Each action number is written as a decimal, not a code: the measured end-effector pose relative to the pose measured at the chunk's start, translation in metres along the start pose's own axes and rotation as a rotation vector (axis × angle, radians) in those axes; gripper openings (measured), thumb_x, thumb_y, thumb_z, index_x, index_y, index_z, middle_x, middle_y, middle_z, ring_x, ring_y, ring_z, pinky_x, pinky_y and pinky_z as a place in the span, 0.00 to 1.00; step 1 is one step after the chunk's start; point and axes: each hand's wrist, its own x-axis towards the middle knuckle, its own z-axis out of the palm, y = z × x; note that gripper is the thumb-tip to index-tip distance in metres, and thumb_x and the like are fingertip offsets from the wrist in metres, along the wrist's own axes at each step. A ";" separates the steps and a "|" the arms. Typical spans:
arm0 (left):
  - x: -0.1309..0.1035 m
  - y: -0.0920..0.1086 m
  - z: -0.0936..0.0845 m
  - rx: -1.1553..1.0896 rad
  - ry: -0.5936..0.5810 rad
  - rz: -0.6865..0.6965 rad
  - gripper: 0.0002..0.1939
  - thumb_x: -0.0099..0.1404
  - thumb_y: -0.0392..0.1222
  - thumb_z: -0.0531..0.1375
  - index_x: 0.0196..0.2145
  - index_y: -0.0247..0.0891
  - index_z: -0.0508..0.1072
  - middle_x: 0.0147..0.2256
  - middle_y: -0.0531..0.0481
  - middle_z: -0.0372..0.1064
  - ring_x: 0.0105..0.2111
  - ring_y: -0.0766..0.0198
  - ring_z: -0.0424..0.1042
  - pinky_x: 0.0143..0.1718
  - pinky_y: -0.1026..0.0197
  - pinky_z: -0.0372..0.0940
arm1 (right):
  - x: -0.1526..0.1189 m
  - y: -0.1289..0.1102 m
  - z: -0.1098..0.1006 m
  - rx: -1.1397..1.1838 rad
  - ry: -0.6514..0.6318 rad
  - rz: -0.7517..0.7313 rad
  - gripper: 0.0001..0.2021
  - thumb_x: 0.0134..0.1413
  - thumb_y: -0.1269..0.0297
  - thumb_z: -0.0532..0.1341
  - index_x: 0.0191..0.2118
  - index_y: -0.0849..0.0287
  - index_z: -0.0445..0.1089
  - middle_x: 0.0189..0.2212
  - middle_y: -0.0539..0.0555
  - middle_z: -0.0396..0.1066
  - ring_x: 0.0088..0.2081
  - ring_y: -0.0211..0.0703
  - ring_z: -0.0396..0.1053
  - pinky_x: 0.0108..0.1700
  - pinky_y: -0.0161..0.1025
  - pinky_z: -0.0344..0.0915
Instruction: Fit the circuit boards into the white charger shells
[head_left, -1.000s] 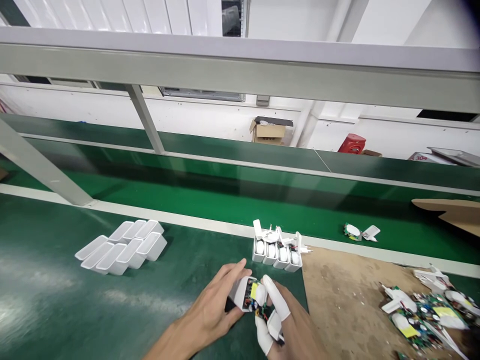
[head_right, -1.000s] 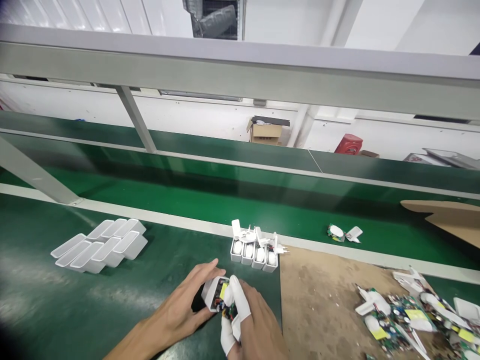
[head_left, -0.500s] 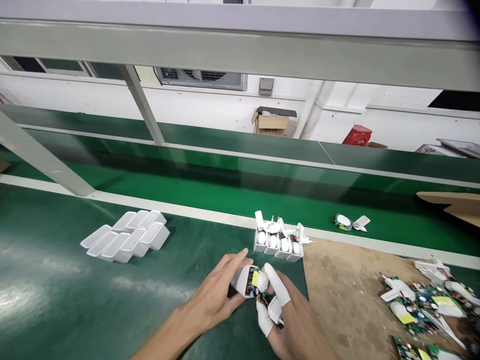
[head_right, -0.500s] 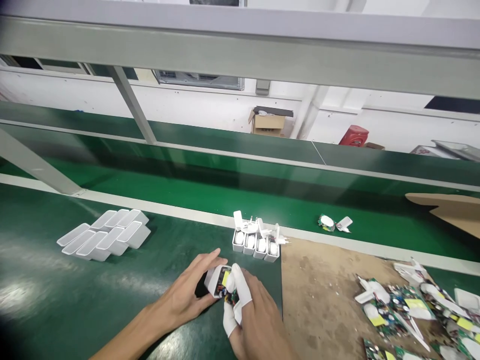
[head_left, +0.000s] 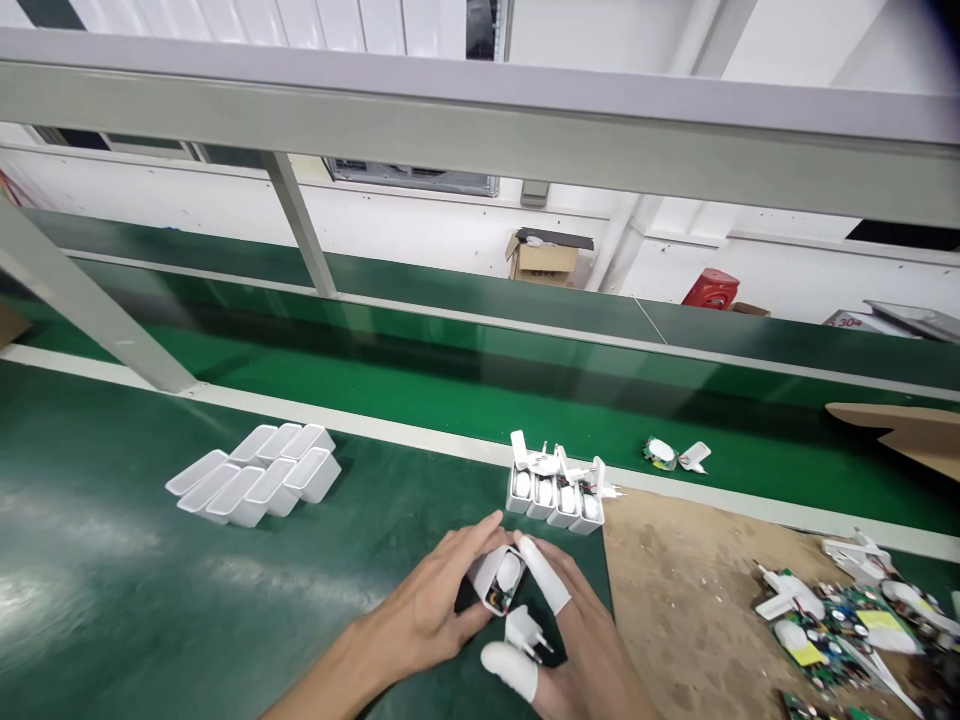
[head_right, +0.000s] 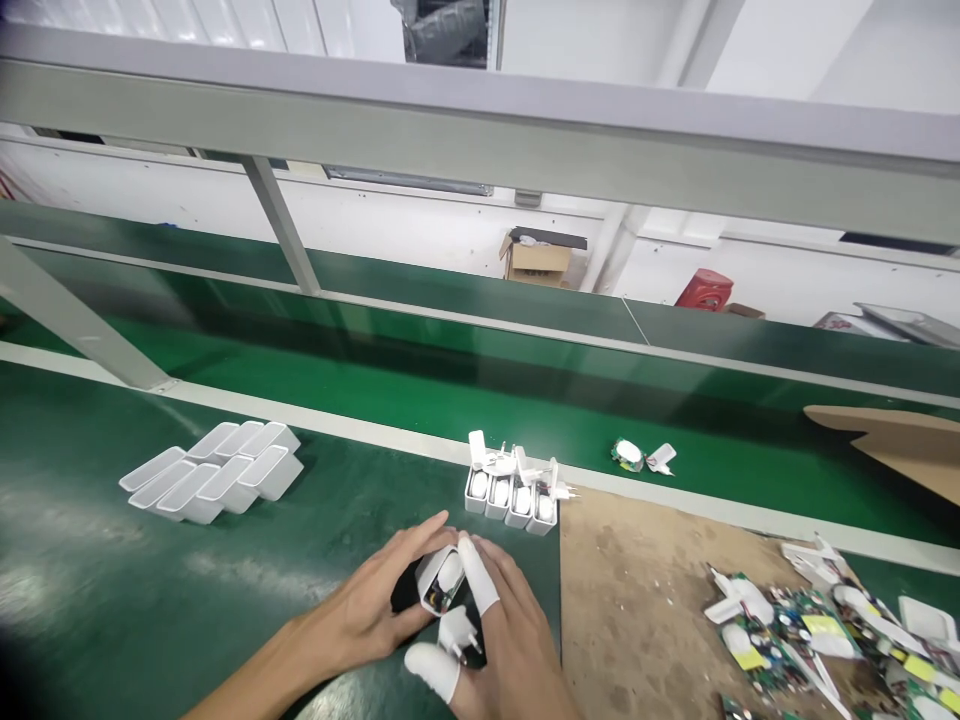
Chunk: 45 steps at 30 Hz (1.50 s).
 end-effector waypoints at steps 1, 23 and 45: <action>0.000 0.000 -0.001 -0.052 -0.035 -0.020 0.50 0.72 0.32 0.61 0.77 0.56 0.33 0.70 0.44 0.64 0.68 0.47 0.65 0.68 0.39 0.63 | 0.000 0.001 -0.002 0.057 0.004 0.029 0.33 0.72 0.58 0.59 0.76 0.56 0.51 0.65 0.65 0.69 0.65 0.61 0.70 0.59 0.53 0.77; -0.003 -0.006 -0.022 -0.231 0.190 -0.088 0.50 0.66 0.52 0.70 0.75 0.50 0.47 0.65 0.39 0.66 0.61 0.45 0.70 0.66 0.40 0.63 | 0.017 0.022 0.024 0.102 0.109 -0.169 0.21 0.66 0.80 0.59 0.60 0.56 0.71 0.57 0.64 0.72 0.54 0.51 0.77 0.53 0.45 0.79; 0.008 -0.011 -0.016 -0.216 0.093 -0.151 0.46 0.69 0.40 0.68 0.74 0.56 0.47 0.52 0.51 0.75 0.45 0.60 0.79 0.51 0.57 0.74 | 0.007 0.013 0.027 -0.092 0.033 -0.053 0.19 0.66 0.78 0.53 0.58 0.58 0.67 0.50 0.64 0.75 0.46 0.52 0.80 0.42 0.44 0.82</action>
